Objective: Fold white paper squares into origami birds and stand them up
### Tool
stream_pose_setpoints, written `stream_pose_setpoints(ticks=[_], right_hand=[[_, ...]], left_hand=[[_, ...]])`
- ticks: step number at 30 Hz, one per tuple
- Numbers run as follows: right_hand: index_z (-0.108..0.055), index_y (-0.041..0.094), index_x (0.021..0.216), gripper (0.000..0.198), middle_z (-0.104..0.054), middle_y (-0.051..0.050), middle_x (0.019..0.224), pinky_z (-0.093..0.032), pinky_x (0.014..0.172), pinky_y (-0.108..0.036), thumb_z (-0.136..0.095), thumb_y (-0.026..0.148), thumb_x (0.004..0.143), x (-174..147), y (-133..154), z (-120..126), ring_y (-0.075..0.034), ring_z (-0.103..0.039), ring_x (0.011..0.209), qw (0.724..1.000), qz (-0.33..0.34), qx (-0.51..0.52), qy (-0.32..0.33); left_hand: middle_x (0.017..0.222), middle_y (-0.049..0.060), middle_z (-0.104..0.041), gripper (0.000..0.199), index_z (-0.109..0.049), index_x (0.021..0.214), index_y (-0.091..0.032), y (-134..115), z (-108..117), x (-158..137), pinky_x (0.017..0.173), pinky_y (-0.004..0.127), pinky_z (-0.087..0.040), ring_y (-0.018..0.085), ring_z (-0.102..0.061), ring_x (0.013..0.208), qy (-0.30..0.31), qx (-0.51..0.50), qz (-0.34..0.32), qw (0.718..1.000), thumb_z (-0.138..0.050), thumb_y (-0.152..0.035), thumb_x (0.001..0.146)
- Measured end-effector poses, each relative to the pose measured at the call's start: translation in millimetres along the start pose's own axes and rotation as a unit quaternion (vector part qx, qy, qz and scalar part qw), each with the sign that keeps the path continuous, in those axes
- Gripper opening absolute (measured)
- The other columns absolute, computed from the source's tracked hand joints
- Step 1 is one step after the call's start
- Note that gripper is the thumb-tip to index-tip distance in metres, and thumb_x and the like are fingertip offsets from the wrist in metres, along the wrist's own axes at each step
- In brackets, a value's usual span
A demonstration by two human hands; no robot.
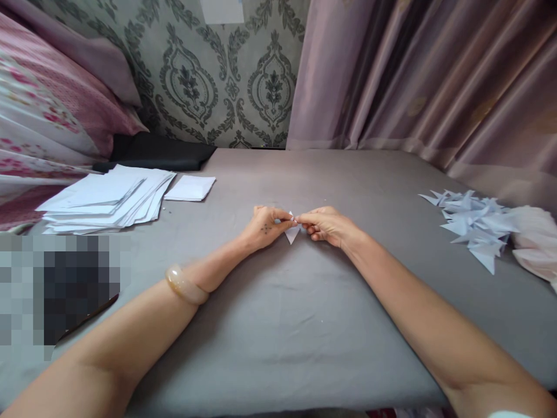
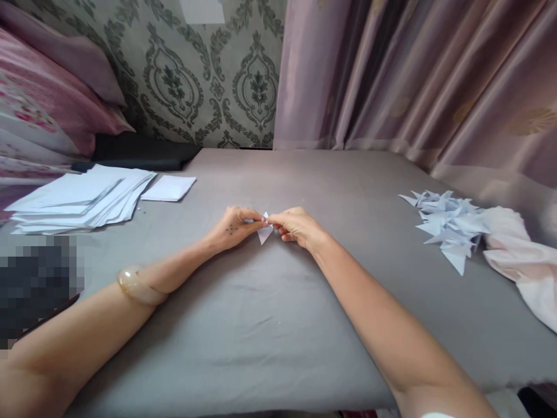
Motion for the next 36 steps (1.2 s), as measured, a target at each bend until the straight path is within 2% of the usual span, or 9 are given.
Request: stream_pose_setpoints(ticks=[9,17,30,33,35,36], right_hand=[[-0.058,0.014,0.060,0.014,-0.056,0.000,0.058,-0.037,0.034,-0.014,-0.070,0.016,0.067,2,-2,5,-0.004,-0.046,0.046,1.000,-0.003,0.012,0.024],[-0.054,0.015,0.057,0.018,-0.049,0.004,0.052,-0.034,0.033,-0.014,-0.069,0.019,0.067,5,-5,3,-0.004,-0.041,0.044,1.000,0.020,-0.005,0.014],[-0.054,0.016,0.058,0.017,-0.050,0.003,0.055,-0.032,0.034,-0.016,-0.067,0.018,0.067,3,-5,3,-0.004,-0.042,0.044,1.000,0.011,0.015,0.025],[-0.057,0.016,0.061,0.013,-0.054,0.002,0.058,-0.033,0.036,-0.017,-0.067,0.020,0.068,1,-8,8,-0.005,-0.045,0.047,0.999,0.048,-0.012,0.003],[-0.064,0.016,0.070,0.005,-0.057,0.001,0.062,-0.036,0.039,-0.017,-0.065,0.021,0.069,0,-9,12,-0.007,-0.048,0.051,0.993,0.104,-0.050,-0.015],[-0.066,0.017,0.076,0.008,-0.059,0.001,0.065,-0.037,0.041,-0.018,-0.065,0.021,0.070,-1,-8,13,-0.007,-0.049,0.052,0.988,0.137,-0.074,-0.019]], left_hand=[[0.080,0.001,-0.073,0.020,-0.074,0.083,-0.020,1,0,0,0.075,0.026,-0.043,0.015,-0.064,0.077,-0.007,-0.008,-0.003,1.000,-0.059,-0.033,0.084],[0.083,0.003,-0.074,0.017,-0.075,0.083,-0.021,4,-1,1,0.074,0.026,-0.044,0.016,-0.064,0.077,-0.019,-0.019,-0.013,1.000,-0.061,-0.031,0.084],[0.083,0.003,-0.073,0.018,-0.075,0.081,-0.021,2,-1,0,0.076,0.026,-0.045,0.016,-0.064,0.079,-0.025,-0.008,-0.003,1.000,-0.062,-0.032,0.082],[0.085,0.002,-0.074,0.018,-0.075,0.081,-0.021,2,-1,0,0.077,0.025,-0.046,0.016,-0.065,0.081,-0.025,-0.022,0.013,0.999,-0.062,-0.033,0.082],[0.086,0.002,-0.074,0.017,-0.075,0.081,-0.022,2,-1,0,0.076,0.025,-0.046,0.016,-0.065,0.082,-0.027,-0.032,0.026,0.999,-0.063,-0.033,0.081],[0.085,0.002,-0.074,0.017,-0.075,0.081,-0.022,2,-1,-1,0.075,0.025,-0.046,0.016,-0.065,0.082,-0.028,-0.036,0.030,0.999,-0.063,-0.033,0.081]])
Point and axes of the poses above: each hand's wrist, its own x-axis towards the middle knuckle, its own z-axis out of the back of the hand, y = z × x, the point moved 2 cm from there along x, towards the middle knuckle
